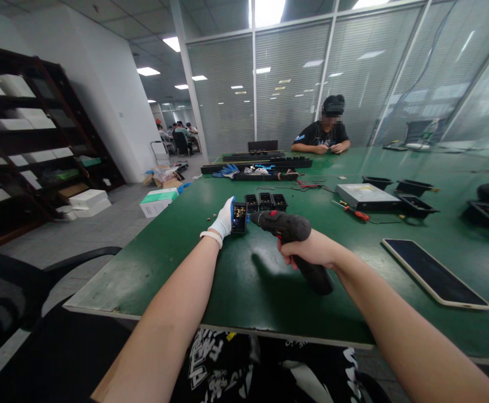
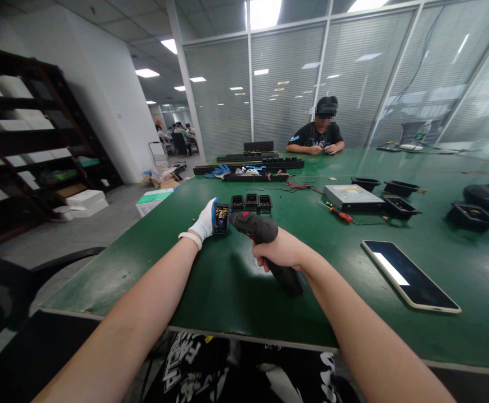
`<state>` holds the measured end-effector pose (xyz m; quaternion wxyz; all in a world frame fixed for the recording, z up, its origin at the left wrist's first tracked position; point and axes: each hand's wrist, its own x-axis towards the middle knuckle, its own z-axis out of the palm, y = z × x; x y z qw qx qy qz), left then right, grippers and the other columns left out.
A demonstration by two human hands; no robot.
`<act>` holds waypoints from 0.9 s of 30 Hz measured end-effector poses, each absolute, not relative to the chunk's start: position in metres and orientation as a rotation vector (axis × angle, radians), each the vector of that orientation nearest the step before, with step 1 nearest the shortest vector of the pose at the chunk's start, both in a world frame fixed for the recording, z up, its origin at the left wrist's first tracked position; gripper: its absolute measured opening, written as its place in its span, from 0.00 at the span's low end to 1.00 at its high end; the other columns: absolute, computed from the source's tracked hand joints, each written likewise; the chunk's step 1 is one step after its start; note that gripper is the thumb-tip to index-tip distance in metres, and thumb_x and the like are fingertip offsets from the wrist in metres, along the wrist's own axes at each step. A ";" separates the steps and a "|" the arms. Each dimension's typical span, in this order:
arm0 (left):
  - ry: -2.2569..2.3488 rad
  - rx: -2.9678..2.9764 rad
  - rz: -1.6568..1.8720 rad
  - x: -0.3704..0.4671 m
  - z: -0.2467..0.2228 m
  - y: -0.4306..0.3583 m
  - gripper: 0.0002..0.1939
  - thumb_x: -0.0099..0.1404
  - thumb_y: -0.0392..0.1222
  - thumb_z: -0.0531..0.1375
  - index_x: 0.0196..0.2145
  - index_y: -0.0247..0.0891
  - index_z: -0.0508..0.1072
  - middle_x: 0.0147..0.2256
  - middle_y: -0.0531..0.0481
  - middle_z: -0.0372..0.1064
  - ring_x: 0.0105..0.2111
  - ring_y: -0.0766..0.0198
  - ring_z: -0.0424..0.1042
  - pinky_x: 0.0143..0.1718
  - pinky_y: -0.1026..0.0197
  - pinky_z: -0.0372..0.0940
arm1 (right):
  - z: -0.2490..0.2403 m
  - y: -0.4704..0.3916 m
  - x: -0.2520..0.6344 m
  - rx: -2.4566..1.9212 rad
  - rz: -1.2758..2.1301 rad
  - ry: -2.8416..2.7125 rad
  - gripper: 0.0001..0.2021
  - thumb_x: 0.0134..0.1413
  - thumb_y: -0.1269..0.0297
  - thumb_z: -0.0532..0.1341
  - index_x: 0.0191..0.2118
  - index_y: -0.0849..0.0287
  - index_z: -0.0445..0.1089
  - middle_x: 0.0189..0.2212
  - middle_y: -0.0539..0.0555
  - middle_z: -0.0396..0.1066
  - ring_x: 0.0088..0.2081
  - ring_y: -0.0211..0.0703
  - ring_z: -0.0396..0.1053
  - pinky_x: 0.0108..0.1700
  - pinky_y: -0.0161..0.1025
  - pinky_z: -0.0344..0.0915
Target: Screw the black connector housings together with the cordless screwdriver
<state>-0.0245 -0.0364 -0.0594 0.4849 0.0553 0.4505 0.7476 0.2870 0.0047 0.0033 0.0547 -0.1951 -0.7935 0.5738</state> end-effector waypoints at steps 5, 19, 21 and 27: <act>1.107 0.155 1.838 -0.025 -0.060 -0.036 0.23 0.84 0.61 0.62 0.35 0.44 0.76 0.21 0.49 0.73 0.17 0.54 0.73 0.33 0.52 0.81 | -0.001 0.007 0.286 -0.582 1.756 -2.402 0.05 0.43 0.69 0.67 0.25 0.54 0.71 0.23 0.51 0.76 0.23 0.43 0.73 0.26 0.39 0.71; 1.124 0.206 1.817 -0.021 -0.056 -0.039 0.25 0.85 0.63 0.60 0.36 0.42 0.77 0.22 0.48 0.74 0.19 0.54 0.74 0.35 0.52 0.81 | 0.000 0.006 0.286 -0.569 1.760 -2.408 0.04 0.42 0.68 0.66 0.24 0.53 0.70 0.22 0.50 0.76 0.24 0.43 0.72 0.27 0.39 0.72; 1.123 0.194 1.816 -0.019 -0.054 -0.040 0.25 0.84 0.63 0.60 0.36 0.42 0.78 0.22 0.48 0.74 0.20 0.53 0.76 0.37 0.52 0.82 | 0.000 0.006 0.287 -0.569 1.764 -2.409 0.05 0.43 0.69 0.66 0.25 0.53 0.70 0.22 0.50 0.76 0.24 0.43 0.72 0.27 0.40 0.72; 1.143 0.169 1.811 -0.019 -0.054 -0.040 0.24 0.83 0.64 0.62 0.37 0.43 0.79 0.22 0.48 0.74 0.20 0.51 0.76 0.36 0.50 0.82 | 0.002 0.006 0.287 -0.589 1.770 -2.415 0.06 0.43 0.70 0.67 0.25 0.52 0.70 0.22 0.50 0.75 0.25 0.44 0.73 0.28 0.40 0.73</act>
